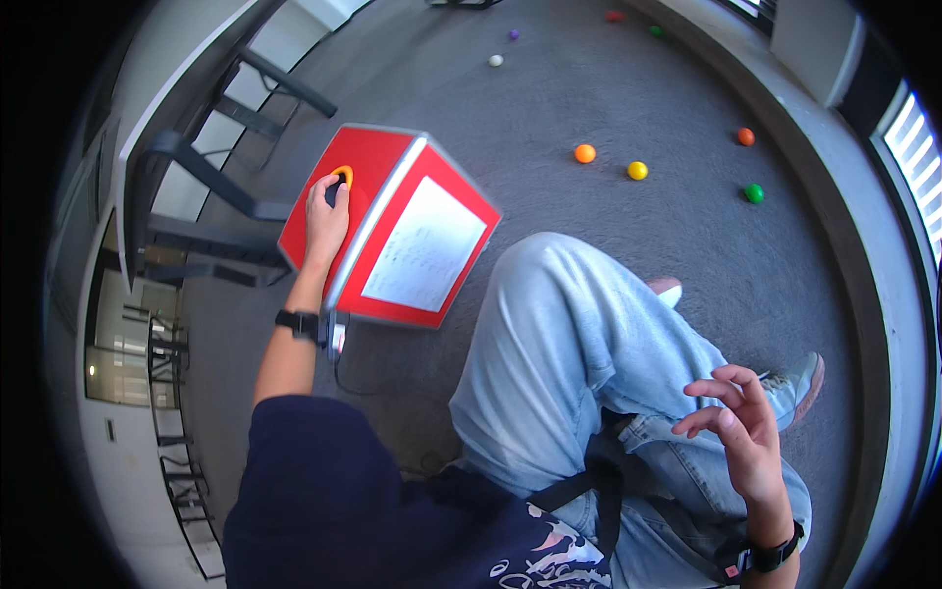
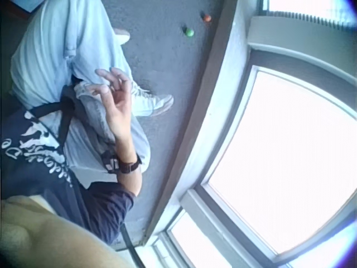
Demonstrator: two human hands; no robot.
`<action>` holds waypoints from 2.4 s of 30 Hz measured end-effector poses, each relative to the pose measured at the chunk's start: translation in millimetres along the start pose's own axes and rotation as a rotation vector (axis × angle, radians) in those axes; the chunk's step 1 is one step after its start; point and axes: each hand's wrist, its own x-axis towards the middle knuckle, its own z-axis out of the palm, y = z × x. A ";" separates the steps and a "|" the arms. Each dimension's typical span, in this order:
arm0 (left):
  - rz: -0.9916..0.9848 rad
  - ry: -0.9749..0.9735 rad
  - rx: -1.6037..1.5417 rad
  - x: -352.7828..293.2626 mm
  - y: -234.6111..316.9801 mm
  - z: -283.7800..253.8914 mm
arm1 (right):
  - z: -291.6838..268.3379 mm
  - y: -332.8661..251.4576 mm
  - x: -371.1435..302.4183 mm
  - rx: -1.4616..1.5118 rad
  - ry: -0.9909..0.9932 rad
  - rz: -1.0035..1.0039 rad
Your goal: Picking up small colored balls from the floor and placing them into a red box with a hole.
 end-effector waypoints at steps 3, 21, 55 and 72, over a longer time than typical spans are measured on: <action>0.252 -0.029 -0.127 -20.3 77.7 -0.8 | -0.5 -0.1 4.3 0.017 -0.059 0.007; 1.202 -0.467 -0.082 103.6 509.2 261.3 | -32.2 -12.7 -2.0 -0.132 0.050 -0.047; 0.887 -0.556 -0.499 -45.3 489.9 354.3 | -55.0 36.5 5.0 -1.529 -0.131 -0.356; 0.460 -0.762 -0.559 -88.4 490.1 426.1 | -69.3 18.7 14.9 -1.525 -0.014 -0.365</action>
